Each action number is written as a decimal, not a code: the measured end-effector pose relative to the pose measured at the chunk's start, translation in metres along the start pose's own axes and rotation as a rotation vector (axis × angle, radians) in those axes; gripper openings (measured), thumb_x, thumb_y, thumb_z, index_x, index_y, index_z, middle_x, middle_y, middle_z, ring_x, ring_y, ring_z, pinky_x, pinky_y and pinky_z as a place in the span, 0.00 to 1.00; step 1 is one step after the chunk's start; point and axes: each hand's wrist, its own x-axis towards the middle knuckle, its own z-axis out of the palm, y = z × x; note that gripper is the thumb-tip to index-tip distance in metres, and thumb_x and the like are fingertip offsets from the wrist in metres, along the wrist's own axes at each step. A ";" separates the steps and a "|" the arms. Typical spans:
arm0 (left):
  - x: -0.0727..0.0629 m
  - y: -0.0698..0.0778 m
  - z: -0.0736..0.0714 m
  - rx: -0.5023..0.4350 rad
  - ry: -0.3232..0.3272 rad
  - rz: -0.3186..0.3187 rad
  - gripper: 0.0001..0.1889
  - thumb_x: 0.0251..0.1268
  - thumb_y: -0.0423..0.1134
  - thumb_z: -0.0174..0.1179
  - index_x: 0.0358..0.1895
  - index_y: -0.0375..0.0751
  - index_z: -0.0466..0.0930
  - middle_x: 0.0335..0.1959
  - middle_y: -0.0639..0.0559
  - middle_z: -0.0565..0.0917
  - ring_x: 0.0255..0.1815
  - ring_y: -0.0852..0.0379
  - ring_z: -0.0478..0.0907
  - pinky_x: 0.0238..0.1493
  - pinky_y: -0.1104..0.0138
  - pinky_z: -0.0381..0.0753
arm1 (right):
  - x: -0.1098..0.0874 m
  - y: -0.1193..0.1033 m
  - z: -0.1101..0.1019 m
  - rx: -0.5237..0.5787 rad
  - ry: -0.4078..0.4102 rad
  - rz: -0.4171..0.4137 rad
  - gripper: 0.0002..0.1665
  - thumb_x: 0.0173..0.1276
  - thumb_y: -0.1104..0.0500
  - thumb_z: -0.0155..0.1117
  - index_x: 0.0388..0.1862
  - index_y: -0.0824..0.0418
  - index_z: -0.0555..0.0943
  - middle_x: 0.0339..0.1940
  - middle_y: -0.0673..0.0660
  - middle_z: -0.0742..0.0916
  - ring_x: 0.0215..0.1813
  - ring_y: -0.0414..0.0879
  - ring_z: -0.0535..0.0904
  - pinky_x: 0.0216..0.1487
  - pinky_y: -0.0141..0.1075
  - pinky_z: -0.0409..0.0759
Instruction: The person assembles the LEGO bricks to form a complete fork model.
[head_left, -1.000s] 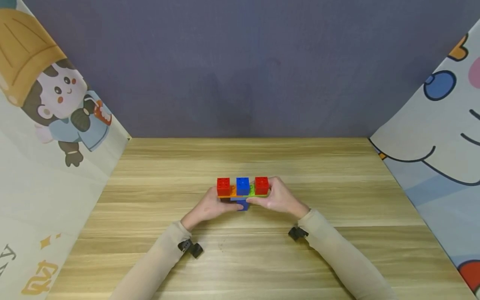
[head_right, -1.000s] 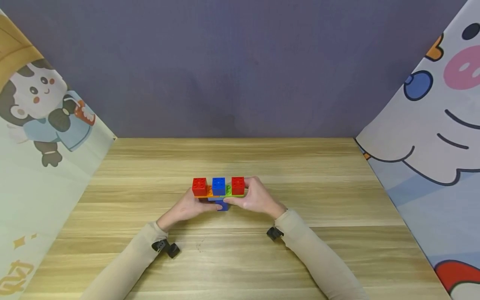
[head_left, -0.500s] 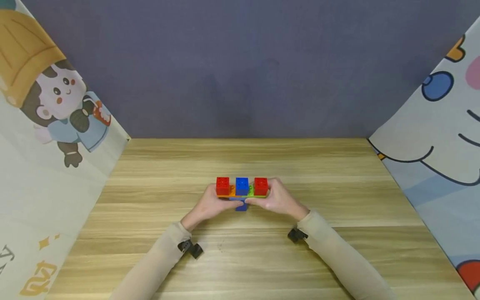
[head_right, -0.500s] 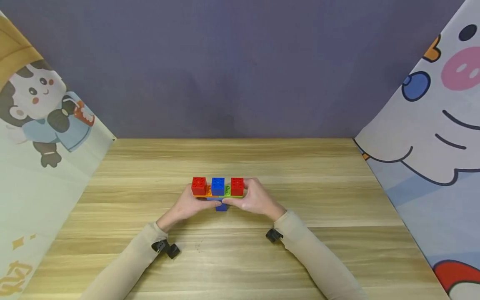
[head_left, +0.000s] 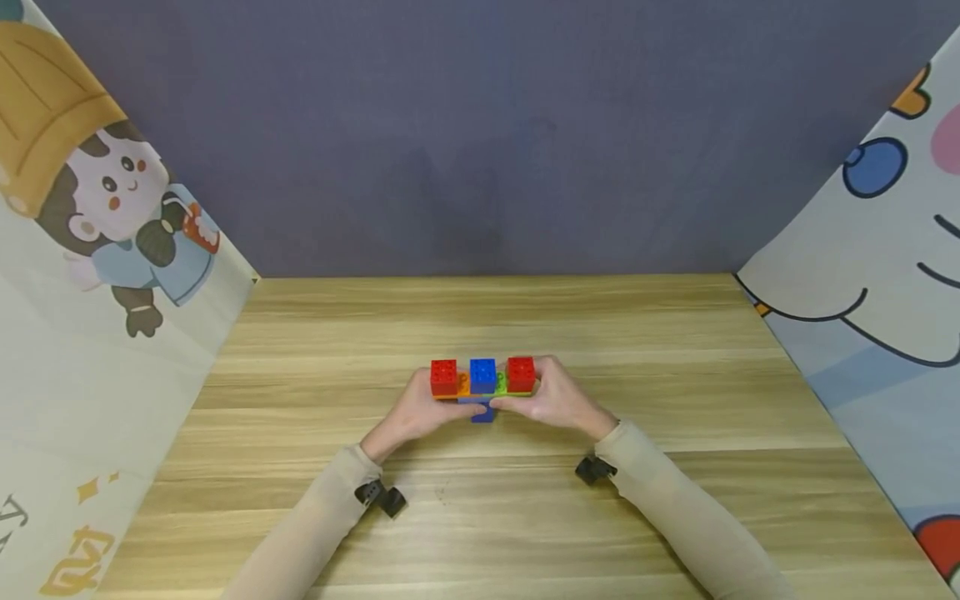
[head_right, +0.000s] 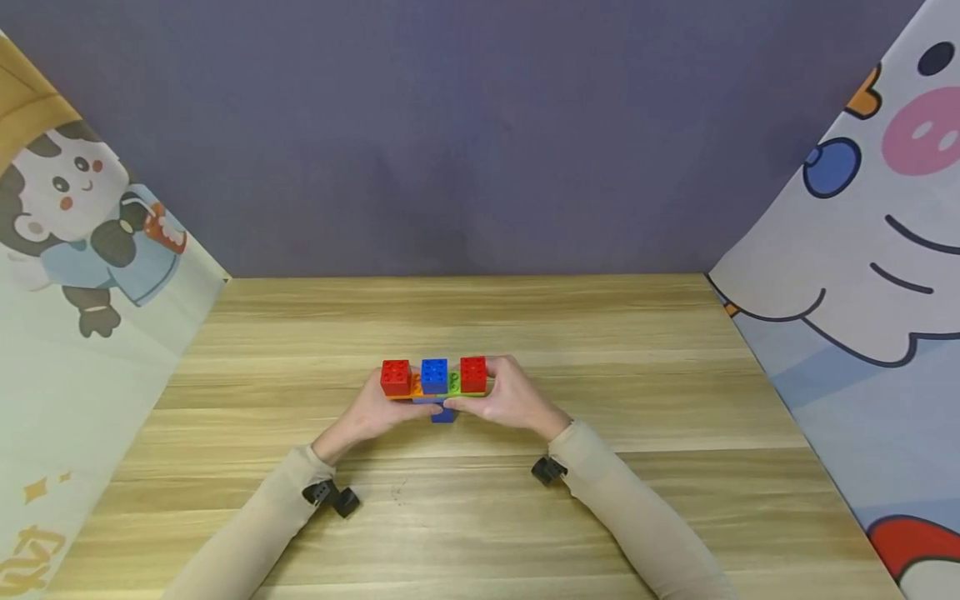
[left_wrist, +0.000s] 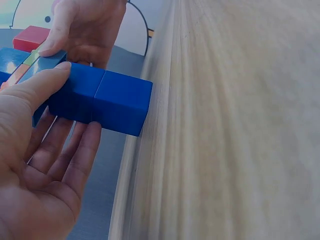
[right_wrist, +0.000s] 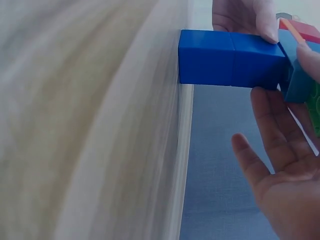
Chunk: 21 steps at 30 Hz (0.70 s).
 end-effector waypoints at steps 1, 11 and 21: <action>0.000 0.000 0.000 -0.004 -0.003 0.004 0.22 0.54 0.34 0.83 0.54 0.36 0.90 0.48 0.44 0.94 0.48 0.55 0.91 0.53 0.66 0.89 | 0.000 0.000 0.000 0.005 0.000 0.002 0.18 0.64 0.58 0.82 0.52 0.61 0.90 0.46 0.55 0.95 0.45 0.42 0.92 0.48 0.36 0.91; 0.000 -0.001 0.000 -0.010 0.007 -0.020 0.24 0.52 0.35 0.84 0.54 0.38 0.89 0.48 0.45 0.94 0.48 0.55 0.90 0.53 0.66 0.88 | -0.001 -0.001 0.001 -0.049 0.013 0.016 0.17 0.65 0.58 0.82 0.52 0.58 0.89 0.46 0.51 0.94 0.44 0.40 0.90 0.48 0.36 0.90; -0.001 0.000 0.000 0.007 0.018 -0.039 0.25 0.52 0.36 0.84 0.55 0.39 0.88 0.49 0.46 0.93 0.49 0.54 0.91 0.53 0.65 0.89 | 0.000 -0.003 0.000 -0.051 0.001 0.007 0.17 0.64 0.57 0.82 0.51 0.58 0.90 0.45 0.51 0.95 0.44 0.41 0.90 0.48 0.36 0.90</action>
